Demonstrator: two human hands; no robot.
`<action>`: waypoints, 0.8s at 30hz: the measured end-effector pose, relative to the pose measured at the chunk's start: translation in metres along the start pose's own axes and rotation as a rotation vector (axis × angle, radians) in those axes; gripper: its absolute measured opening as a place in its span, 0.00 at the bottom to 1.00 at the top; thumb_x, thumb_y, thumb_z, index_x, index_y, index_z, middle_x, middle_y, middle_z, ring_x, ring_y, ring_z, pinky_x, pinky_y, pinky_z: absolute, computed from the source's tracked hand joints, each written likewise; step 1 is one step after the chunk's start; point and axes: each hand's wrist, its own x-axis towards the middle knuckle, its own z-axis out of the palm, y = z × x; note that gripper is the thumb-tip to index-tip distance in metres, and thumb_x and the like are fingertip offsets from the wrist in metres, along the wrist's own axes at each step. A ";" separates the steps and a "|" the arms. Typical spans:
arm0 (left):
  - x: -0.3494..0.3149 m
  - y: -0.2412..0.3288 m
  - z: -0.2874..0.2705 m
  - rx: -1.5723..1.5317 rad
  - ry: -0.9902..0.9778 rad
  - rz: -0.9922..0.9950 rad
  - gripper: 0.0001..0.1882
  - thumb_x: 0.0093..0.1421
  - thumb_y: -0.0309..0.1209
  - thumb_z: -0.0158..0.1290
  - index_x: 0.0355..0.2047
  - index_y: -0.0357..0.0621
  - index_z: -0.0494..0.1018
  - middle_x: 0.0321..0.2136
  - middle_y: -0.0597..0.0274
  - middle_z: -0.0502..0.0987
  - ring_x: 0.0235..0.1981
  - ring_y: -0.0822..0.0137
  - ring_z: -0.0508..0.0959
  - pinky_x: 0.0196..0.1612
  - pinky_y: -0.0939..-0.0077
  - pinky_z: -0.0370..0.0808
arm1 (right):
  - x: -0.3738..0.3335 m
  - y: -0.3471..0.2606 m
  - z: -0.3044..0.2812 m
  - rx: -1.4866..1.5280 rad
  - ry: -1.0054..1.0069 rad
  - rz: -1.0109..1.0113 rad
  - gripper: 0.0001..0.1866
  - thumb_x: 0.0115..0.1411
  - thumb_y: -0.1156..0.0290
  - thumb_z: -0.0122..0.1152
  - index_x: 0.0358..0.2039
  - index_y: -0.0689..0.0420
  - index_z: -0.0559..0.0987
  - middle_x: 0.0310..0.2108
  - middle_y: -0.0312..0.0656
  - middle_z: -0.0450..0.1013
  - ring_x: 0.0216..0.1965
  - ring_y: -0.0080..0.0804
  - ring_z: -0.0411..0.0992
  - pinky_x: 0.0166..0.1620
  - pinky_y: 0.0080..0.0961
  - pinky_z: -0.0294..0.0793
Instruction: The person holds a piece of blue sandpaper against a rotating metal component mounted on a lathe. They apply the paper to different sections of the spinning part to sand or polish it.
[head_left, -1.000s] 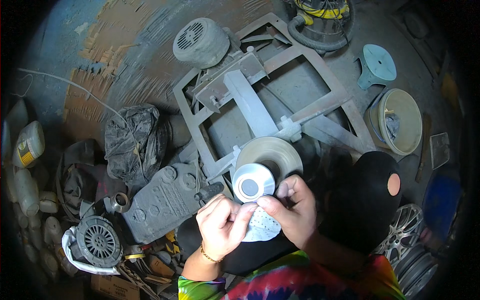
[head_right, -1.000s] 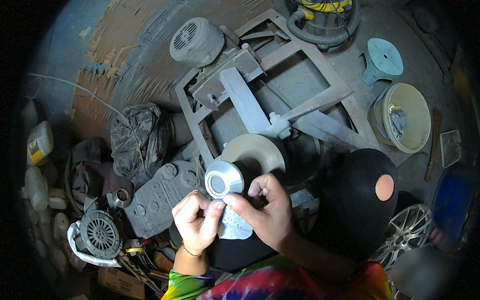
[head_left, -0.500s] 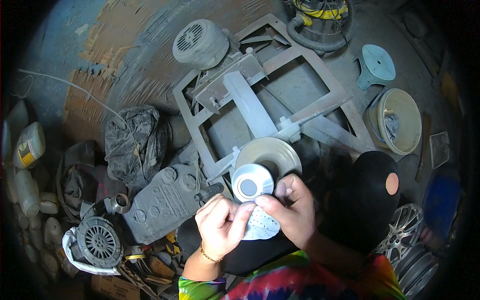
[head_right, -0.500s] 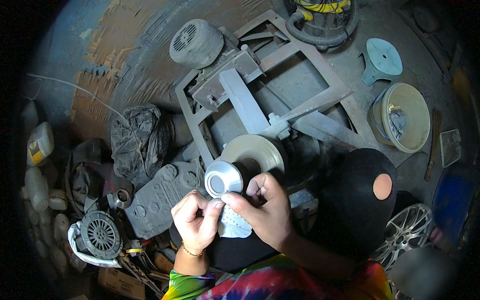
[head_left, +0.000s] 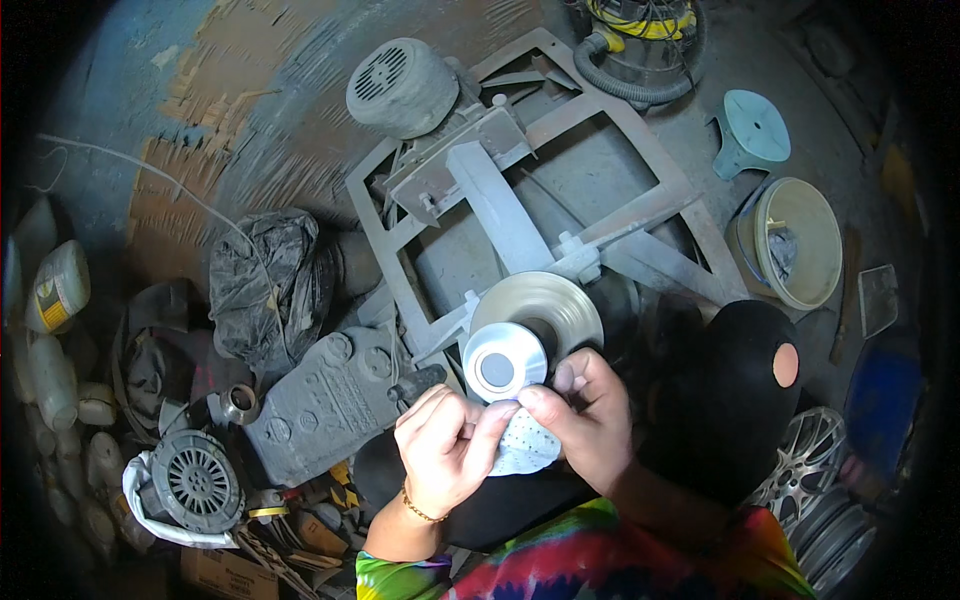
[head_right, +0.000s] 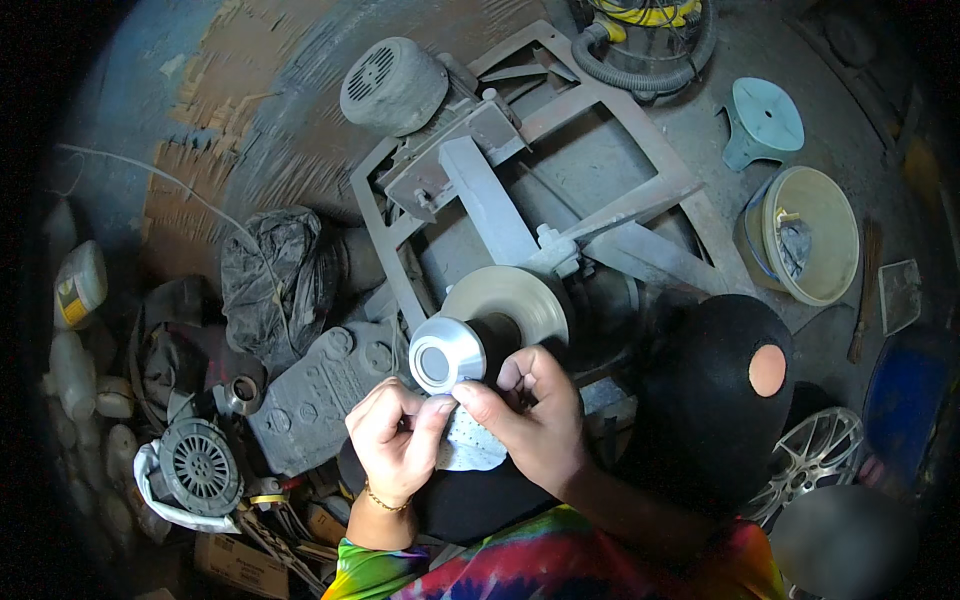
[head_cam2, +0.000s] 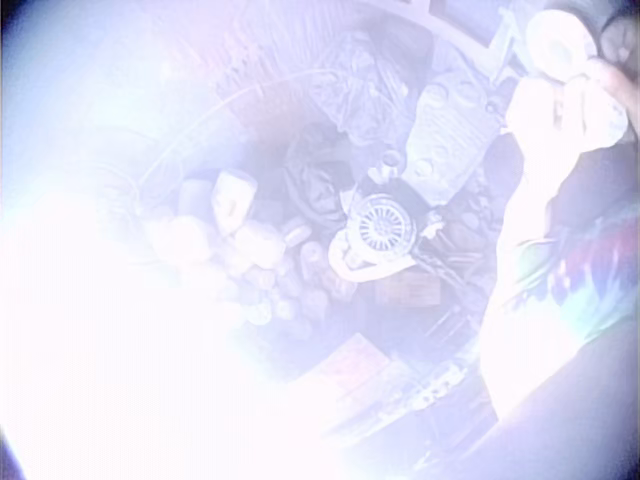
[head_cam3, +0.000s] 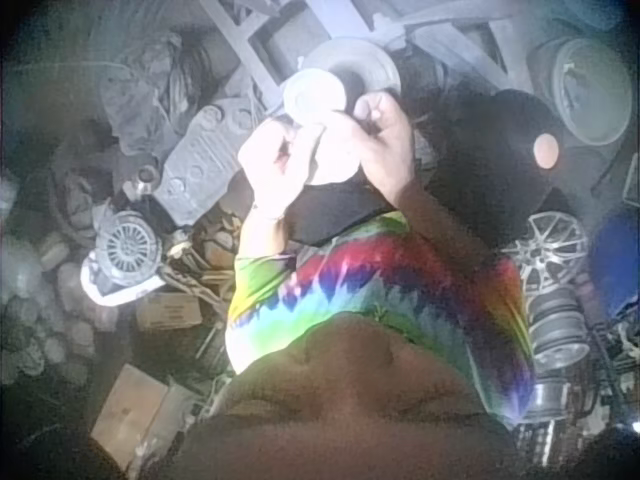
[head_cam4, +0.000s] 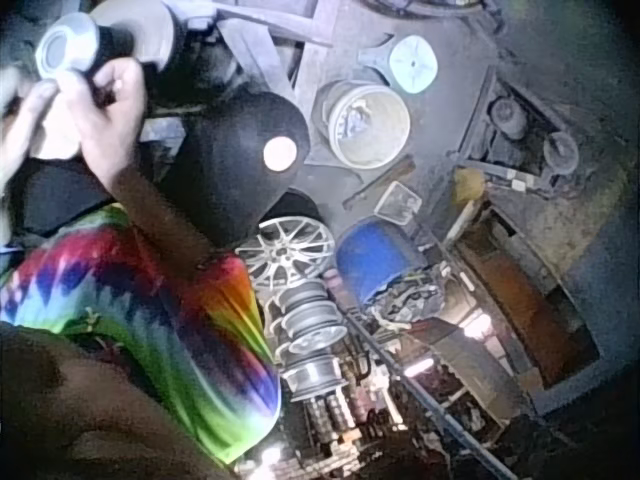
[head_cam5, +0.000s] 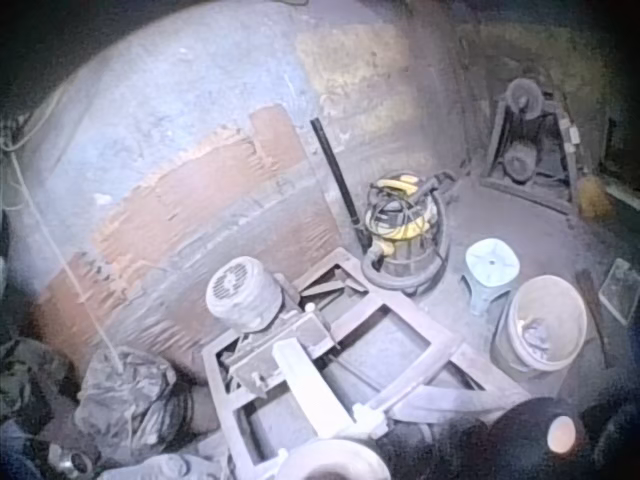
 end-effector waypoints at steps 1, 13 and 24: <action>0.000 0.001 0.000 0.006 -0.006 0.002 0.18 0.49 0.23 0.68 0.16 0.42 0.67 0.12 0.64 0.65 0.13 0.66 0.65 0.19 0.74 0.62 | 0.000 0.000 0.000 0.000 0.000 0.000 0.16 0.58 0.73 0.71 0.31 0.56 0.67 0.24 0.26 0.63 0.25 0.10 0.59 0.27 0.14 0.59; -0.001 0.002 0.002 0.057 -0.023 0.025 0.18 0.49 0.24 0.69 0.17 0.43 0.67 0.12 0.64 0.65 0.13 0.65 0.66 0.20 0.73 0.64 | -0.002 -0.003 -0.004 0.032 -0.007 0.055 0.15 0.60 0.73 0.69 0.31 0.56 0.68 0.25 0.28 0.66 0.26 0.10 0.63 0.28 0.13 0.62; 0.000 0.001 0.001 0.050 -0.012 0.032 0.18 0.48 0.23 0.68 0.16 0.43 0.67 0.12 0.63 0.66 0.13 0.64 0.66 0.20 0.72 0.64 | -0.001 -0.003 -0.001 0.063 -0.005 0.035 0.16 0.59 0.73 0.69 0.34 0.56 0.67 0.27 0.29 0.67 0.27 0.10 0.63 0.29 0.13 0.63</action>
